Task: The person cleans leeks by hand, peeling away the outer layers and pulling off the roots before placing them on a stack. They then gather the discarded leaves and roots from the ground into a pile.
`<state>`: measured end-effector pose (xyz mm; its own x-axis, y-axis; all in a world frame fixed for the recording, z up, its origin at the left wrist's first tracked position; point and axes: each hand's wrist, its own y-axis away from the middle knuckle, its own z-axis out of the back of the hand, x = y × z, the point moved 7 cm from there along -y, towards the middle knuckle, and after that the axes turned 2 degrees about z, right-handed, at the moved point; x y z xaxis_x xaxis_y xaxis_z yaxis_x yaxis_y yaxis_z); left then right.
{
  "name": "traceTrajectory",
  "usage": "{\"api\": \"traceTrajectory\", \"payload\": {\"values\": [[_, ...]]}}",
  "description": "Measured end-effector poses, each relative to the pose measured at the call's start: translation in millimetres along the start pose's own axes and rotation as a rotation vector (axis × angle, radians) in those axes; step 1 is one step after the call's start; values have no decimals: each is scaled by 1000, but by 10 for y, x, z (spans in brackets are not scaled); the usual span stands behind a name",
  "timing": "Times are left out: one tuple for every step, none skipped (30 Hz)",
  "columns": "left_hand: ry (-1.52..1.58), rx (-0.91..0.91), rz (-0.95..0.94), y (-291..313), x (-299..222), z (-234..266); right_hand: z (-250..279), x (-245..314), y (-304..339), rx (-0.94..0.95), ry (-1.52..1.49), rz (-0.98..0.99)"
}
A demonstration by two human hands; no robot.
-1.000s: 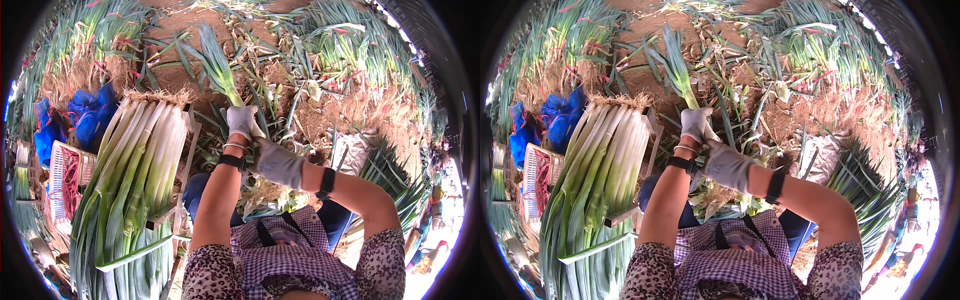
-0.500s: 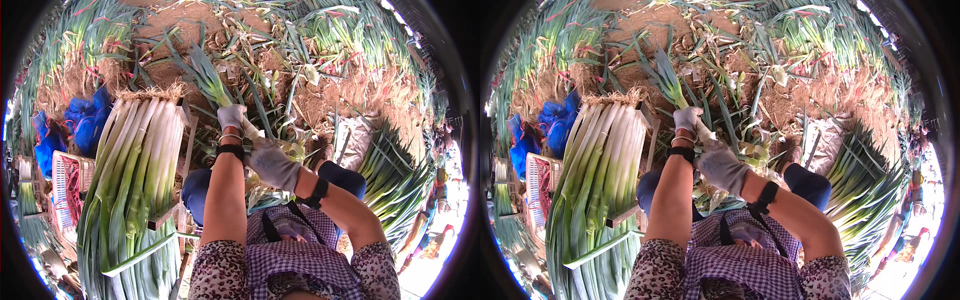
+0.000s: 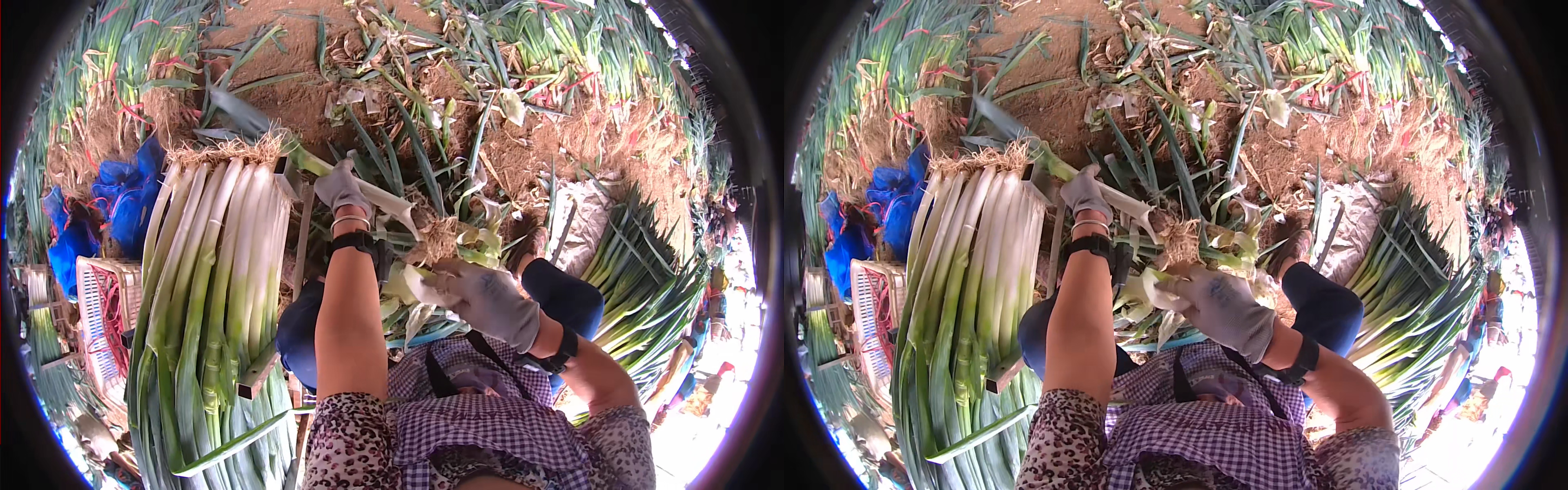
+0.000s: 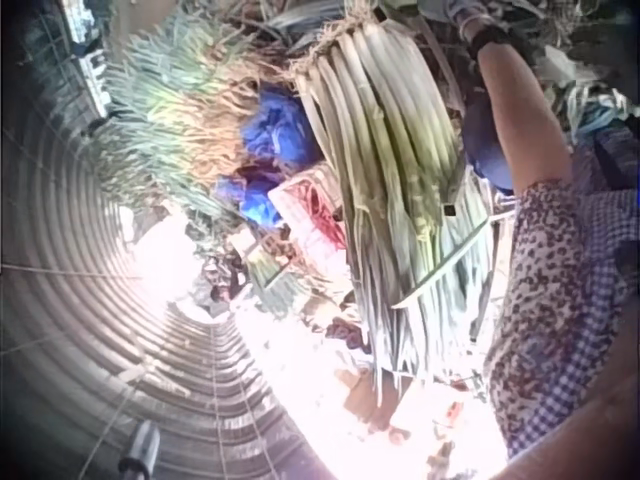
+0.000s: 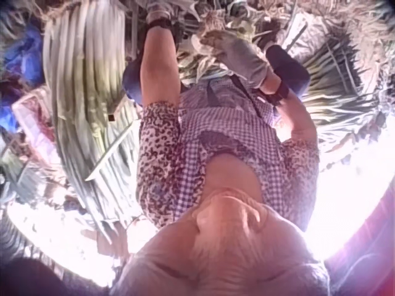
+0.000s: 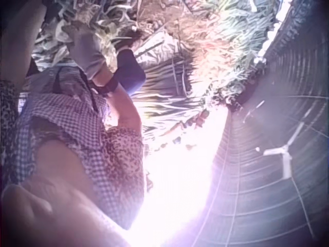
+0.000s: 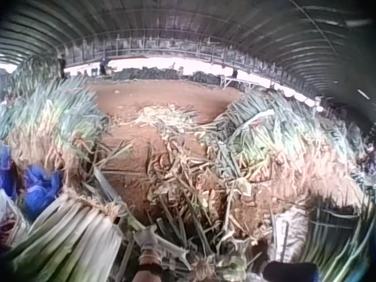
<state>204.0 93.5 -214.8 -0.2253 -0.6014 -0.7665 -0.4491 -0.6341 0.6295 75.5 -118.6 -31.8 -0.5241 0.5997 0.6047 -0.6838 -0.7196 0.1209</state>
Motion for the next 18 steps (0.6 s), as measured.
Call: {"api": "traceTrajectory", "payload": {"values": [[3, -4, -3, 46, -53, 2, 111, -12, -19, -162, -142, -51], [64, -25, 35, 93, -77, 8, 138, -90, -53, -174, -275, -164], [124, -44, 72, 147, -104, 13, 121, -104, -98, -176, -276, -161], [131, -77, 91, 245, -185, 5, 141, -190, -120, -279, -247, -217], [131, -73, 88, 276, -182, -24, 154, -289, -121, -383, -218, -274], [215, -103, 92, 293, -204, -15, 28, -436, -139, -329, -294, -422], [295, -121, 103, 335, -178, -78, -36, -524, -143, -342, -287, -426], [313, -94, 89, 395, -152, -158, -10, -556, -129, -473, -206, -352], [311, -81, 91, 398, -81, -221, 39, -540, -113, -598, -127, -277], [363, -61, 139, 344, 18, -238, 25, -548, -128, -522, -362, -485], [416, -39, 189, 296, 119, -263, -39, -606, -175, -526, -362, -480], [427, 4, 226, 279, 210, -319, -85, -739, -183, -654, -532, -443], [434, 1, 219, 206, 292, -276, -11, -685, -276, -767, -709, -398], [508, 64, 209, 133, 357, -271, -65, -678, -289, -643, -837, -587], [579, 134, 201, 118, 365, -318, -37, -676, -359, -645, -837, -578], [604, 118, 220, 86, 387, -338, 9, -662, -438, -631, -686, -545], [611, 117, 209, 68, 401, -331, 17, -653, -509, -614, -536, -507], [555, 158, 298, 351, 489, -557, -57, -970, -484, -716, -639, -387]]}}
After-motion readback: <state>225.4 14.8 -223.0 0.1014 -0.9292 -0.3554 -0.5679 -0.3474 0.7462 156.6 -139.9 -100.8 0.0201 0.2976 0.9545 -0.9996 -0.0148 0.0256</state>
